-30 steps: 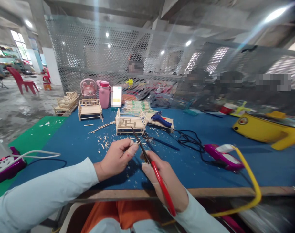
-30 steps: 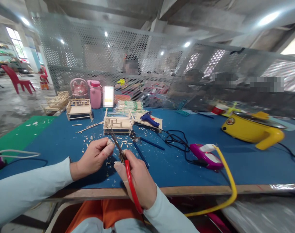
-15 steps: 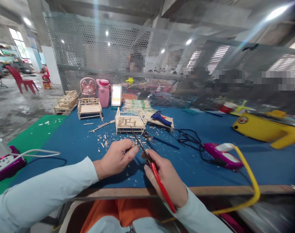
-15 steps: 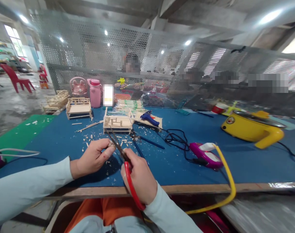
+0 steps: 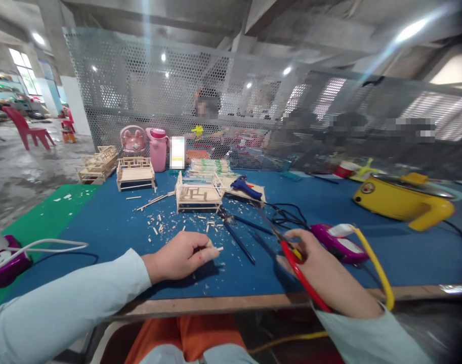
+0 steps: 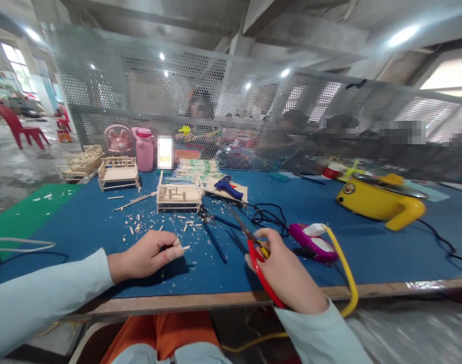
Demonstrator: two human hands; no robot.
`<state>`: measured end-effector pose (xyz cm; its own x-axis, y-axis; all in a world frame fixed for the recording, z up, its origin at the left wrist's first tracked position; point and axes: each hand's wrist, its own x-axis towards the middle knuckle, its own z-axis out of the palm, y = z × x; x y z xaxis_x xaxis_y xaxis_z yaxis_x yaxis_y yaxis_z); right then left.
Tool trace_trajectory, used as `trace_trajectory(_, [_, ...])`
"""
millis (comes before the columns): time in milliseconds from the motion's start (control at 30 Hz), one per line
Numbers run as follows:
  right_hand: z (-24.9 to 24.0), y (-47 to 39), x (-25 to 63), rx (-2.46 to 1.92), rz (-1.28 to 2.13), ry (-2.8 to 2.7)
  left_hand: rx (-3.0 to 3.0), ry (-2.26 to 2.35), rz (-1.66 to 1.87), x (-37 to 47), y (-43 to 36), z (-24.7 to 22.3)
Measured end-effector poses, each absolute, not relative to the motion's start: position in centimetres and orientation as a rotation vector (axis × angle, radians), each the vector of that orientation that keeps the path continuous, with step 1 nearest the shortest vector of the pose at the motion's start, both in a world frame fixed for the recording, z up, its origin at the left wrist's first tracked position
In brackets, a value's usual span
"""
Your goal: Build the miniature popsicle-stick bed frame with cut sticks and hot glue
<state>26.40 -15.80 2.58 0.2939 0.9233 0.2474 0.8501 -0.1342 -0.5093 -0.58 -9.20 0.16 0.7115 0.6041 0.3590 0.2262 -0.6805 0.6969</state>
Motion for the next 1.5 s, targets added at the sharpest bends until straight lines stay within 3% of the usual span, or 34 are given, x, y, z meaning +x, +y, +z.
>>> trace_trajectory(233, [1.1,-13.3,31.3,-2.202,-0.051,-1.762,2.221,0.697,0.791,-0.6,-9.0,0.1])
trace_trajectory(433, [2.5,-12.9,28.0,-2.04,-0.731,-1.987,2.091,0.832,0.855,-0.5,-8.4,-0.2])
trace_trajectory(600, [5.2,-13.3,21.1,-1.195,-0.477,-2.3,2.043,0.881,0.905,0.1,-8.0,0.0])
trace_trajectory(733, [5.5,-10.6,17.8,-0.912,-0.402,-2.439,1.963,0.889,0.978,0.4,-7.6,0.2])
trace_trajectory(1033, [6.2,-6.4,18.3,-0.78,-0.344,-2.379,1.829,0.93,1.126,1.3,-5.4,0.9])
trace_trajectory(1200, [5.9,-4.3,19.0,-0.823,-0.657,-2.31,1.954,1.03,1.159,1.3,-3.9,2.3])
trace_trajectory(1367, [4.3,-1.5,19.8,-0.882,-0.914,-2.163,2.118,1.171,1.521,-0.5,-1.4,6.1])
trace_trajectory(1500, [3.6,-1.1,19.8,-0.921,-1.049,-2.129,2.39,0.987,1.148,-1.1,0.9,8.4])
